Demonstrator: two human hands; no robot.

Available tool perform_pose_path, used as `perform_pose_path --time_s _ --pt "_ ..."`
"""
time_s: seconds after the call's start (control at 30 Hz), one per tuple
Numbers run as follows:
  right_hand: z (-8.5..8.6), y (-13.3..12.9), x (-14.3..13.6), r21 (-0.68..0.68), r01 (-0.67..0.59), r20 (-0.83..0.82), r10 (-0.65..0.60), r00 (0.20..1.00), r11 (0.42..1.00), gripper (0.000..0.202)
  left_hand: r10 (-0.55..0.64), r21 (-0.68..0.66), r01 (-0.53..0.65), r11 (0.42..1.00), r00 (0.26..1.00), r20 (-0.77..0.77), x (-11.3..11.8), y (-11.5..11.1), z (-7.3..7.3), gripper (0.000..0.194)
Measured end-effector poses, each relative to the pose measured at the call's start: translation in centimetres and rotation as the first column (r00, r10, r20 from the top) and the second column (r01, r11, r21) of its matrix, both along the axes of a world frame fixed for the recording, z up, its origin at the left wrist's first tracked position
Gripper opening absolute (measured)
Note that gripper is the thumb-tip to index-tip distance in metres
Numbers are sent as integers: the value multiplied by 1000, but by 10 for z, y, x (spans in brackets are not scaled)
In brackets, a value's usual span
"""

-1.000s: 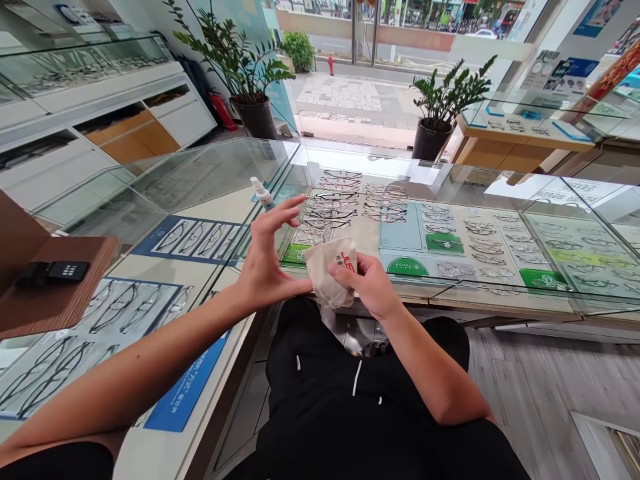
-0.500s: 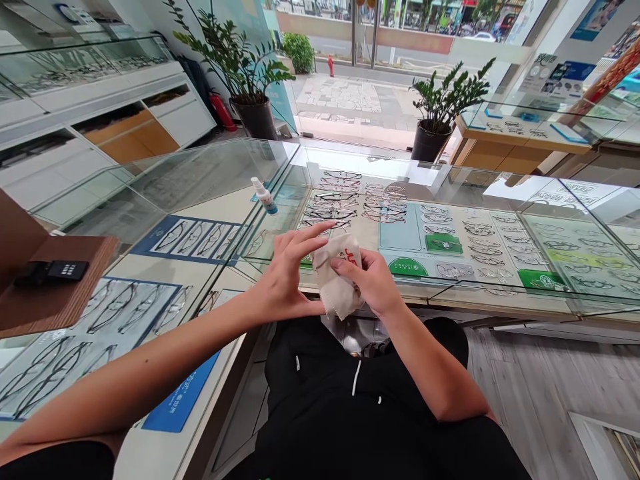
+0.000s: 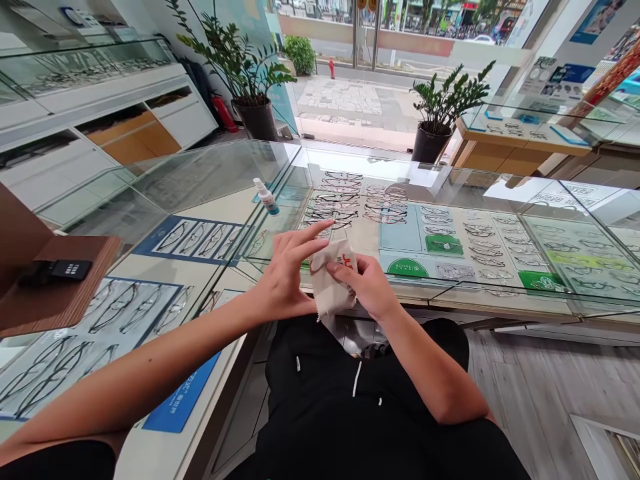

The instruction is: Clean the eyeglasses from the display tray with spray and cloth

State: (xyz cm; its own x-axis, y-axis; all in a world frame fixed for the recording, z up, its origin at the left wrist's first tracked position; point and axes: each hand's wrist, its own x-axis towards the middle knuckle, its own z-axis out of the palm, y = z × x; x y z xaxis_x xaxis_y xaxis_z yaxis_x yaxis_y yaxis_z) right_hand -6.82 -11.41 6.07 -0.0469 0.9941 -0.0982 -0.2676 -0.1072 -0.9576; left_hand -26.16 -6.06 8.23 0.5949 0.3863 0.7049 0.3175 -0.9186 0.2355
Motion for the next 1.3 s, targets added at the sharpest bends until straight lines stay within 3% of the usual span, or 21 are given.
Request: perform_pose_path --time_s 0.1,0.3,0.53,0.83,1.0,1.3 --pt "0 -1 1 16 -11 -3 11 1000 1000 37 -15 22 15 1000 1000 7 0 -1 -1 93" --pt "-3 -6 -1 -22 -106 8 106 994 994 39 66 -6 -65 998 996 55 -3 5 2 89" --pt "0 0 -2 6 -89 -23 89 996 996 39 15 36 -17 999 999 39 -1 4 1 89" --pt "0 0 1 19 -80 46 79 996 997 40 103 5 -106 994 981 164 -3 12 1 100" --pt "-1 -1 0 23 -130 47 129 990 991 42 116 6 -118 993 983 139 -1 11 -4 96" --pt "-2 4 6 57 46 124 -53 991 997 47 98 -7 -98 995 986 138 -3 12 -1 109"
